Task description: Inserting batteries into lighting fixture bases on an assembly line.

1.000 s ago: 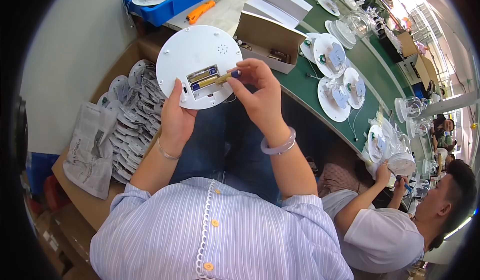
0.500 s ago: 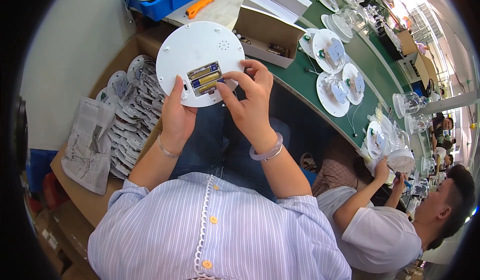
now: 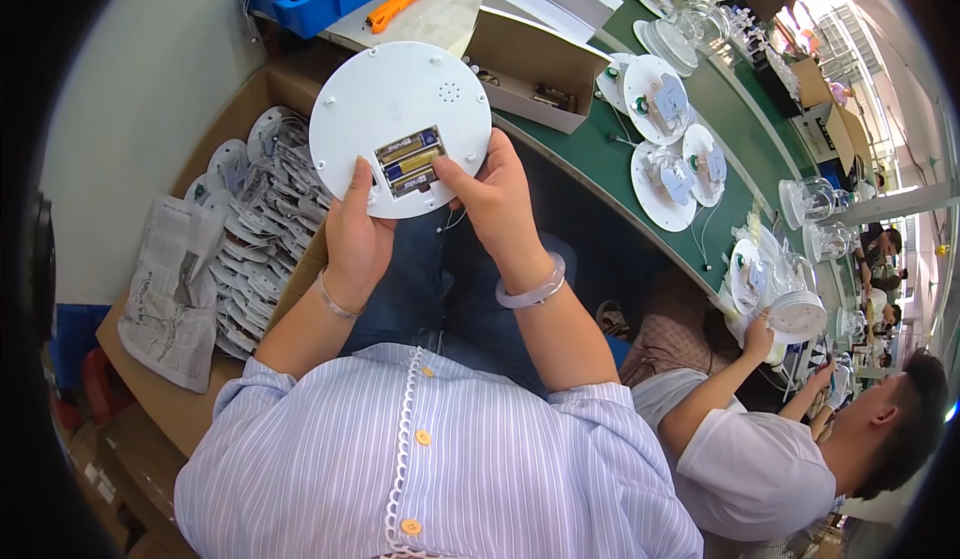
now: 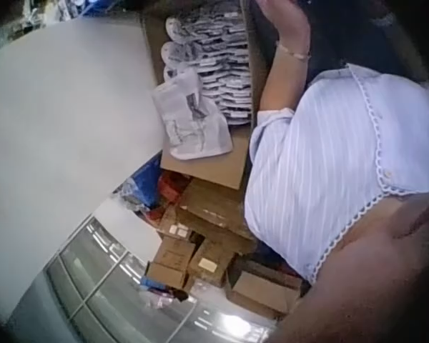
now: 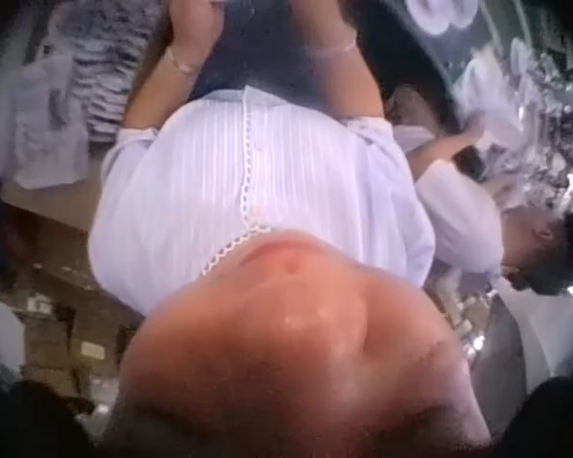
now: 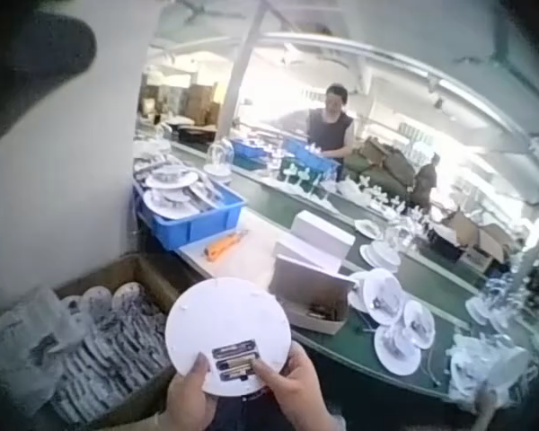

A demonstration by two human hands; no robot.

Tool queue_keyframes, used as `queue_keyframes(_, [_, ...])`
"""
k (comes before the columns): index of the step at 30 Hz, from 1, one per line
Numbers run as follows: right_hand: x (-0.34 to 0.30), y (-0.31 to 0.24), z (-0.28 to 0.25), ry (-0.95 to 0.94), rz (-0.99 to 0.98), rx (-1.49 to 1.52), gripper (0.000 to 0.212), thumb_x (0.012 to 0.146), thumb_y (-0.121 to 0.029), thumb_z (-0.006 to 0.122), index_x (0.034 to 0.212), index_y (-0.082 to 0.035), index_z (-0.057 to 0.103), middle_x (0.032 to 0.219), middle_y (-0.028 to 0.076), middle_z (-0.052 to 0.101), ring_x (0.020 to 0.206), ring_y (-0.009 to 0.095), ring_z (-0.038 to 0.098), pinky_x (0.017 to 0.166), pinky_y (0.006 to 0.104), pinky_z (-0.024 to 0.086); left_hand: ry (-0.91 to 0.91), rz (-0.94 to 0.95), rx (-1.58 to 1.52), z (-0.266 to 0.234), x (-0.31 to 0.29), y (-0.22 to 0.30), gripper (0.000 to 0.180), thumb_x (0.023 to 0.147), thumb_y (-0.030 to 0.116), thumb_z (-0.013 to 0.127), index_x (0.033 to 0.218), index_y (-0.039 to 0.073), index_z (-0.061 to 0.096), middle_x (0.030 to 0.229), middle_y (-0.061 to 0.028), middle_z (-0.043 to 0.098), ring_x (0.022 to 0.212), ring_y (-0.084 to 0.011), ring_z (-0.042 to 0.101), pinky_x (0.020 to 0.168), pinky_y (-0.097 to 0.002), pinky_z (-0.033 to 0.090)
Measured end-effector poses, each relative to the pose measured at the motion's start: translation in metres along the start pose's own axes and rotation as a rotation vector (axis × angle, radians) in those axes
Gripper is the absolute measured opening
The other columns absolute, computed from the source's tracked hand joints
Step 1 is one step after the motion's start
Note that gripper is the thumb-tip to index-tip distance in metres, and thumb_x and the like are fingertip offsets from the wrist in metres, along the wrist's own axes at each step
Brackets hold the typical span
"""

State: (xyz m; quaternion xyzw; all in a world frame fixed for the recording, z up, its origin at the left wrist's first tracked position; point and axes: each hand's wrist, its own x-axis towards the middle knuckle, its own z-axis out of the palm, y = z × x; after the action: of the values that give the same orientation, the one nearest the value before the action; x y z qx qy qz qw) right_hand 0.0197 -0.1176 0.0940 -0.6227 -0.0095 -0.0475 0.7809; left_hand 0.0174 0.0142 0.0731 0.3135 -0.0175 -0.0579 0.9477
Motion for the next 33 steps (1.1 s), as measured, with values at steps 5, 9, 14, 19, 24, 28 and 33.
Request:
queue_keyframes(5, [0.0, 0.001, 0.003, 0.005, -0.102, -0.131, 0.029, 0.073, -0.006, 0.061, 0.096, 0.001, 0.043, 0.082, 0.005, 0.055, 0.068, 0.007, 0.052, 0.056, 0.019, 0.044, 0.004, -0.002, -0.035, -0.006, 0.002, -0.002, 0.038, 0.089, 0.023, 0.037, 0.12, 0.001, 0.033, 0.113, -0.012, 0.046, 0.101, -0.0206, 0.049, 0.085, -0.0331, 0.042])
queue_keyframes(9, [-0.003, 0.01, 0.001, -0.016, -0.184, -0.003, 0.047, 0.073, -0.008, 0.062, 0.112, 0.0, 0.036, 0.101, 0.008, 0.05, 0.089, 0.012, 0.051, 0.075, 0.0247, 0.043, -0.04, 0.011, 0.001, 0.001, 0.001, 0.004, 0.041, 0.09, 0.025, 0.035, 0.122, 0.0, 0.03, 0.116, -0.013, 0.043, 0.105, -0.0207, 0.045, 0.088, -0.0326, 0.038])
queue_keyframes(14, [-0.024, 0.026, 0.007, -0.489, -0.047, 0.077, 0.093, 0.058, -0.018, 0.076, 0.128, -0.002, 0.017, 0.127, 0.009, 0.03, 0.118, 0.017, 0.028, 0.097, 0.032, 0.022, -0.044, -0.069, -0.145, 0.01, -0.001, 0.02, 0.043, 0.089, 0.03, 0.036, 0.122, 0.003, 0.032, 0.119, -0.0095, 0.043, 0.108, -0.0214, 0.043, 0.091, -0.0357, 0.034])
queue_keyframes(19, [-0.051, 0.028, 0.007, -0.58, 0.263, 0.182, 0.015, 0.079, -0.008, 0.056, 0.089, 0.002, 0.052, 0.072, 0.003, 0.055, 0.062, 0.008, 0.054, 0.06, 0.0225, 0.044, 0.0, -0.08, -0.223, 0.008, -0.009, 0.048, 0.039, 0.087, 0.03, 0.038, 0.117, 0.006, 0.04, 0.112, -0.0094, 0.05, 0.1, -0.0219, 0.051, 0.08, -0.0361, 0.046])
queue_keyframes(24, [-0.066, 0.015, -0.006, -0.678, 0.226, 0.183, 0.014, 0.083, -0.014, 0.051, 0.078, -0.001, 0.053, 0.065, 0.004, 0.055, 0.059, 0.007, 0.054, 0.054, 0.0171, 0.041, 0.186, 0.313, -0.074, 0.015, -0.025, 0.077, 0.048, 0.087, 0.03, 0.037, 0.127, 0.005, 0.026, 0.122, -0.021, 0.037, 0.1, -0.0235, 0.049, 0.042, -0.0214, 0.041])
queue_keyframes(28, [-0.071, 0.006, -0.016, -0.709, 0.251, 0.133, 0.017, 0.084, -0.017, 0.049, 0.078, -0.001, 0.052, 0.065, 0.004, 0.056, 0.055, 0.005, 0.051, 0.05, 0.0166, 0.04, 0.181, 0.447, -0.023, 0.021, -0.036, 0.091, 0.051, 0.089, 0.03, 0.033, 0.127, -0.002, 0.02, 0.12, -0.0254, 0.036, 0.097, -0.0208, 0.048, 0.044, -0.0198, 0.039])
queue_keyframes(33, [-0.072, 0.005, -0.023, -0.701, 0.191, 0.13, 0.016, 0.084, -0.013, 0.049, 0.087, 0.001, 0.055, 0.073, 0.007, 0.06, 0.052, 0.007, 0.052, 0.051, 0.0172, 0.042, 0.389, 0.678, -0.031, 0.029, -0.042, 0.09, 0.049, 0.088, 0.029, 0.039, 0.126, 0.001, 0.026, 0.126, -0.0179, 0.035, 0.111, -0.0241, 0.04, 0.065, -0.026, 0.047])
